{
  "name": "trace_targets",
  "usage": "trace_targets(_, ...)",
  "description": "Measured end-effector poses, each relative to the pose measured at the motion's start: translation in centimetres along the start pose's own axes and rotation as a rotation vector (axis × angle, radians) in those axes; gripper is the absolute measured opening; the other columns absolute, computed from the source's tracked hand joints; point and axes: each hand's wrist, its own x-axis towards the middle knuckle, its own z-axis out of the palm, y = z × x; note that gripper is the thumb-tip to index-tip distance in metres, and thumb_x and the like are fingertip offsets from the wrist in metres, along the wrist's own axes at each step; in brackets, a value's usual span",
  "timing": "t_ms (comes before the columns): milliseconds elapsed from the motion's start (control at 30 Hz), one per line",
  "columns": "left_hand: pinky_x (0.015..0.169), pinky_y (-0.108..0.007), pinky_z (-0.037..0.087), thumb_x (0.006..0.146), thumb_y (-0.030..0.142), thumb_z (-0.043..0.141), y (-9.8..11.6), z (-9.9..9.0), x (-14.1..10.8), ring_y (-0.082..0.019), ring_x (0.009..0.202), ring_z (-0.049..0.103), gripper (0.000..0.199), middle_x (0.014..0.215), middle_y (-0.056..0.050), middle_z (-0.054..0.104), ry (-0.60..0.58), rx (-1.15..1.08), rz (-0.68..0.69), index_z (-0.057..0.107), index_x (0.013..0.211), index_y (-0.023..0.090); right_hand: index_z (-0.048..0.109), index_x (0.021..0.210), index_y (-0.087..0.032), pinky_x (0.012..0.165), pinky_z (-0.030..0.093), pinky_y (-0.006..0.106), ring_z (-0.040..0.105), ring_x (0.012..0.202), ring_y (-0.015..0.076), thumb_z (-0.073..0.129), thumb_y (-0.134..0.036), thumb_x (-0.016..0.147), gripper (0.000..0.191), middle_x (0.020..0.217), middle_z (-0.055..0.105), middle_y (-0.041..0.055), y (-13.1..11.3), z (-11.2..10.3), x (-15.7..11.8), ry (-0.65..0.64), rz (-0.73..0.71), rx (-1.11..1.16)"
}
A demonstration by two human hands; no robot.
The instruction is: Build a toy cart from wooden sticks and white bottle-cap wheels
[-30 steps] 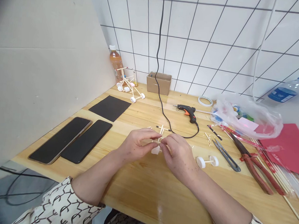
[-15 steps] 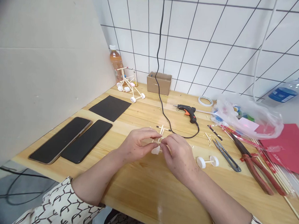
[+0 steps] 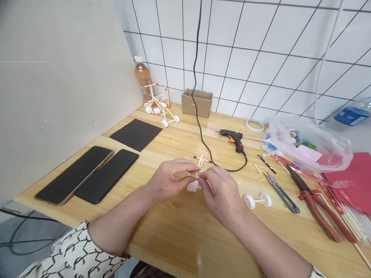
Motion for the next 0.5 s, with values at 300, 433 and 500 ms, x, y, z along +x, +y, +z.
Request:
trace_targets(300, 0.077, -0.028, 0.053, 0.074, 0.011, 0.061, 0.01, -0.02, -0.03, -0.017, 0.082, 0.065, 0.018, 0.087, -0.009, 0.07, 0.008, 0.0, 0.0, 0.068, 0.09, 0.011, 0.054, 0.077, -0.019, 0.062, 0.043, 0.03, 0.054, 0.069, 0.0166, 0.048, -0.015, 0.086, 0.011, 0.073, 0.06, 0.0049, -0.1, 0.02, 0.06, 0.008, -0.001, 0.005)
trace_targets(433, 0.077, -0.029, 0.054, 0.075, 0.012, 0.06, -0.01, -0.03, -0.02, -0.017, 0.083, 0.066, 0.018, 0.088, -0.009, 0.07, 0.006, 0.002, -0.001, 0.068, 0.091, 0.013, 0.054, 0.077, -0.019, 0.063, 0.044, 0.03, 0.055, 0.069, 0.0167, 0.048, -0.015, 0.085, 0.011, 0.074, 0.06, 0.0049, -0.06, 0.05, 0.06, 0.009, -0.003, 0.005)
trace_targets(500, 0.077, -0.03, 0.054, 0.075, 0.013, 0.06, -0.03, -0.01, -0.01, -0.018, 0.084, 0.066, 0.017, 0.089, -0.009, 0.07, 0.004, 0.003, -0.006, 0.068, 0.091, 0.014, 0.055, 0.078, -0.019, 0.063, 0.044, 0.03, 0.055, 0.069, 0.0169, 0.048, -0.015, 0.085, 0.011, 0.074, 0.06, 0.005, -0.03, 0.06, 0.05, 0.01, -0.005, 0.002)
